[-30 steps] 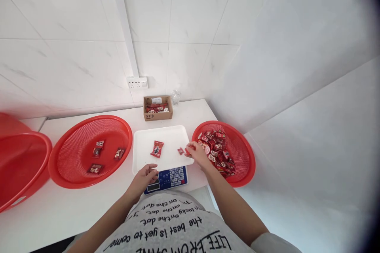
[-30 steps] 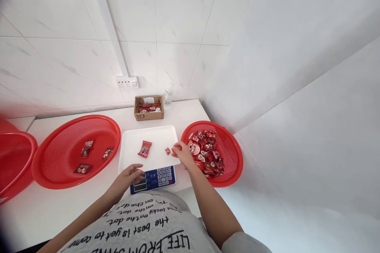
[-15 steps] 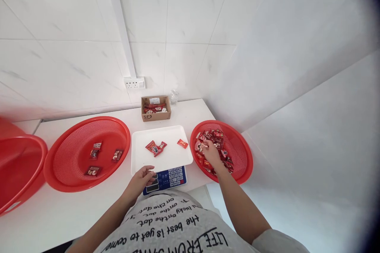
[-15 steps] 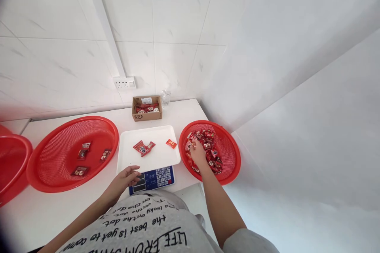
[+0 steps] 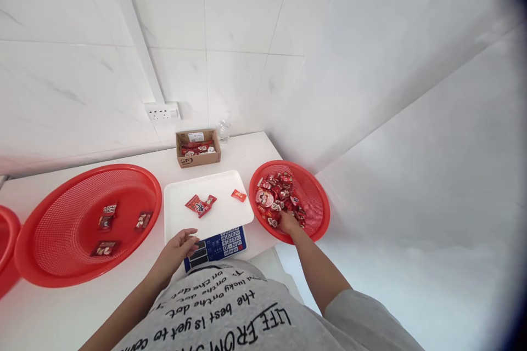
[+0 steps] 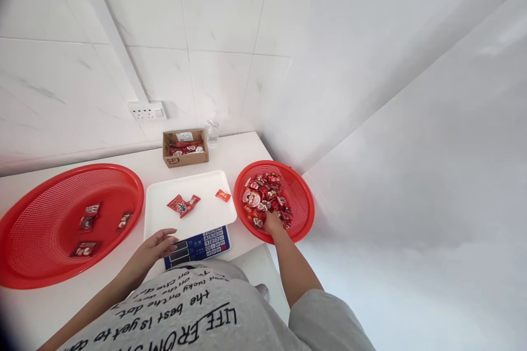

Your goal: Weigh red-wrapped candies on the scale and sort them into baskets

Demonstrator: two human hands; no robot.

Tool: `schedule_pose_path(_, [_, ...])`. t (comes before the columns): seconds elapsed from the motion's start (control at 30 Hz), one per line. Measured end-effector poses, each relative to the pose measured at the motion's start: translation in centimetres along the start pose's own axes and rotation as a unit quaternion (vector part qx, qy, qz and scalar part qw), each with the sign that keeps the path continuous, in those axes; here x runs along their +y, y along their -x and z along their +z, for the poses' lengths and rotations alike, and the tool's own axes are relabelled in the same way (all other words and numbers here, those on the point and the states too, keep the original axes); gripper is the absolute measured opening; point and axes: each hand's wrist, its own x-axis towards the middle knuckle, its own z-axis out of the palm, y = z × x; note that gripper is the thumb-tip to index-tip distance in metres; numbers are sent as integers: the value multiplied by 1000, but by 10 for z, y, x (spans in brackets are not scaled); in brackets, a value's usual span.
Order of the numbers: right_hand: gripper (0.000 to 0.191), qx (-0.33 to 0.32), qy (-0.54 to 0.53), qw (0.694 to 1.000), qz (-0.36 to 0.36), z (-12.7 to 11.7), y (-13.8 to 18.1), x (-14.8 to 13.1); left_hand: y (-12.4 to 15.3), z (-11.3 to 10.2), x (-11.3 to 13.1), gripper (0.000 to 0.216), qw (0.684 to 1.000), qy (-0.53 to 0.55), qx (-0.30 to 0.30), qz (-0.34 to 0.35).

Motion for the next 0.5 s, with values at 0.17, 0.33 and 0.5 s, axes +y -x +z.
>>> schedule_pose_path(0.17, [32,23,-98,994,37,-17,1,4,-3,-1,0,53,1000,-15,-16,-1])
schedule_pose_path(0.33, [52,38,-354,933,45,-40,12,-31,-7,-2,-4,54,1000,-19,-11,-4])
schedule_pose_path(0.5, [51,-64,-511,857,-26,-29,30,-103,-7,1,-5,53,1000,-12,-12,2])
